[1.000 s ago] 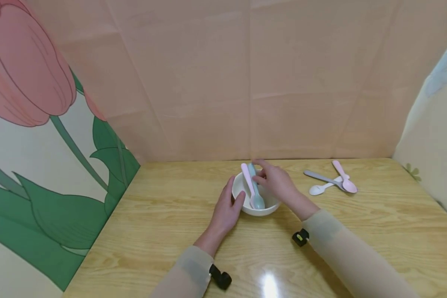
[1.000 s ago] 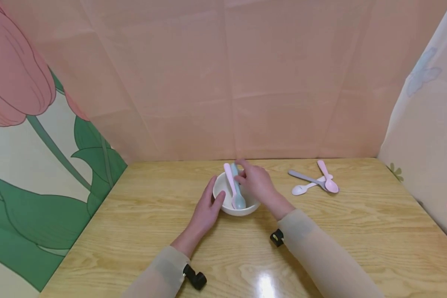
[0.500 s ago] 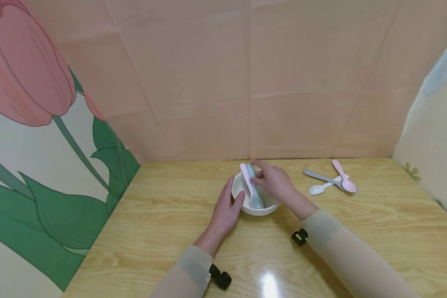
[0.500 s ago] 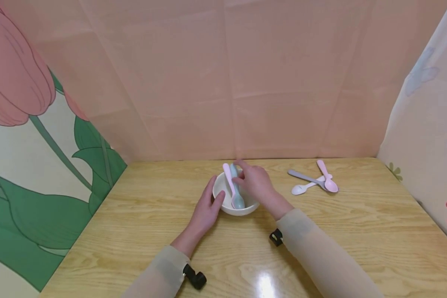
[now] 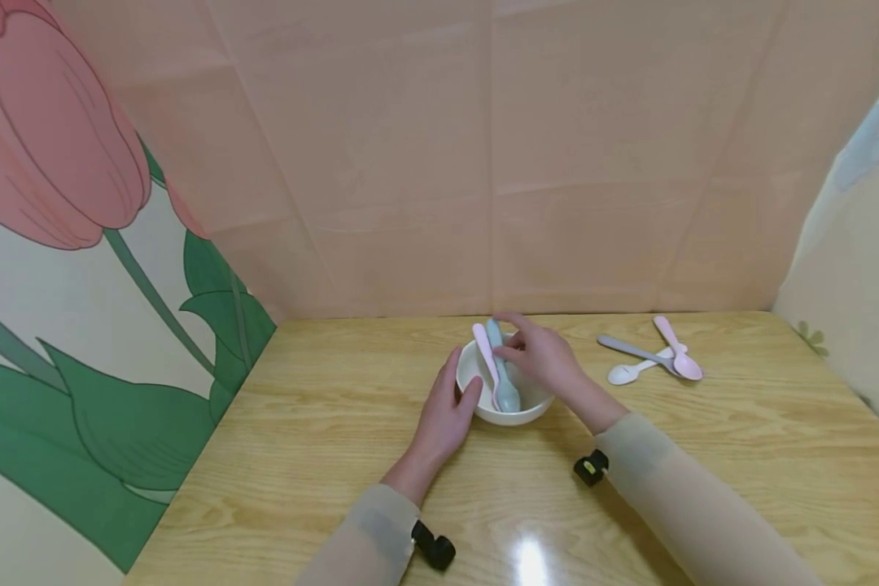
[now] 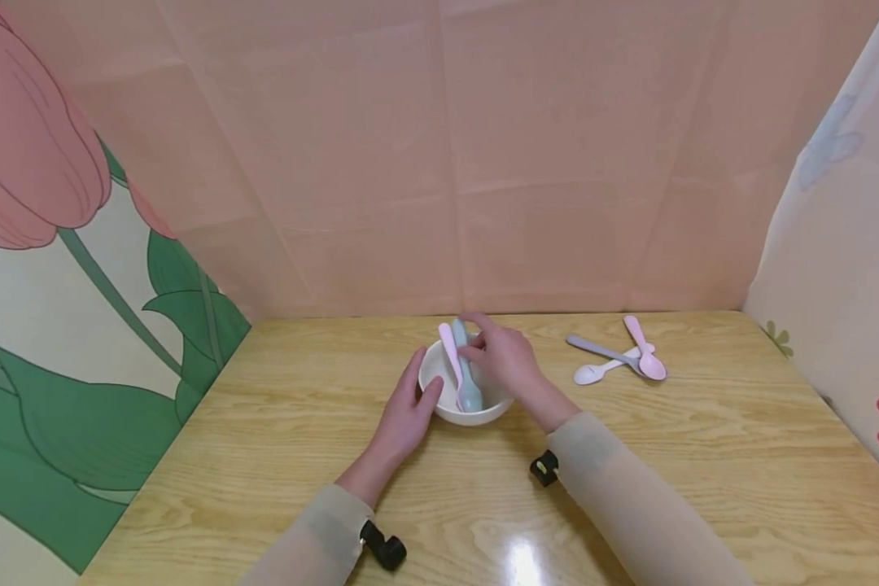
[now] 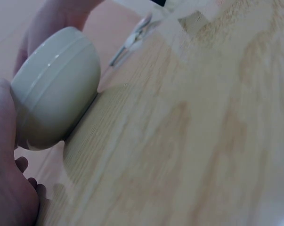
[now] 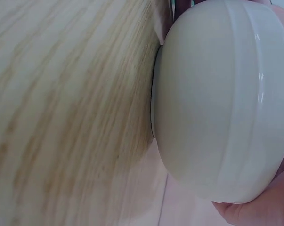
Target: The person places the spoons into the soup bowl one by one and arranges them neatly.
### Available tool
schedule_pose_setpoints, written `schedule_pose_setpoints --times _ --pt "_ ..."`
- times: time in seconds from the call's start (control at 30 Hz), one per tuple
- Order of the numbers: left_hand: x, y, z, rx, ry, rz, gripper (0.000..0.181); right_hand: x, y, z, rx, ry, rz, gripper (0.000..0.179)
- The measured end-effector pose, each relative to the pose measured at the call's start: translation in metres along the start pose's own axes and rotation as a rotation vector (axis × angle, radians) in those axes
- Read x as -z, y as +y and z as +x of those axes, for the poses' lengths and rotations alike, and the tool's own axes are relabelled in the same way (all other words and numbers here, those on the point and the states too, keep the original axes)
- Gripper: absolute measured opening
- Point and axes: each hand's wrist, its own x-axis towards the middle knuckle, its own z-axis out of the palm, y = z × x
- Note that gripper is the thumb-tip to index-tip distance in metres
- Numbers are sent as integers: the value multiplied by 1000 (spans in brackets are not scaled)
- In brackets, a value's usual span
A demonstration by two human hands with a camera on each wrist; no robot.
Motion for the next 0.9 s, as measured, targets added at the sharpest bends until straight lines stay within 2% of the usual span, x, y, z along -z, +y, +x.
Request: schedule_pose_setpoints --times 0.17,0.43,0.67,0.9 --pt "0 -1 1 -8 -3 1 72 -1 0 0 -1 28 8 60" --pt "-1 -3 1 -13 -1 8 74 -3 -1 0 -7 30 -30 63" --pt "-2 -3 1 -2 4 5 74 -5 1 -1 11 29 -64 53" --pt "-3 -1 1 -2 3 3 73 -4 1 -1 6 22 -40 52"
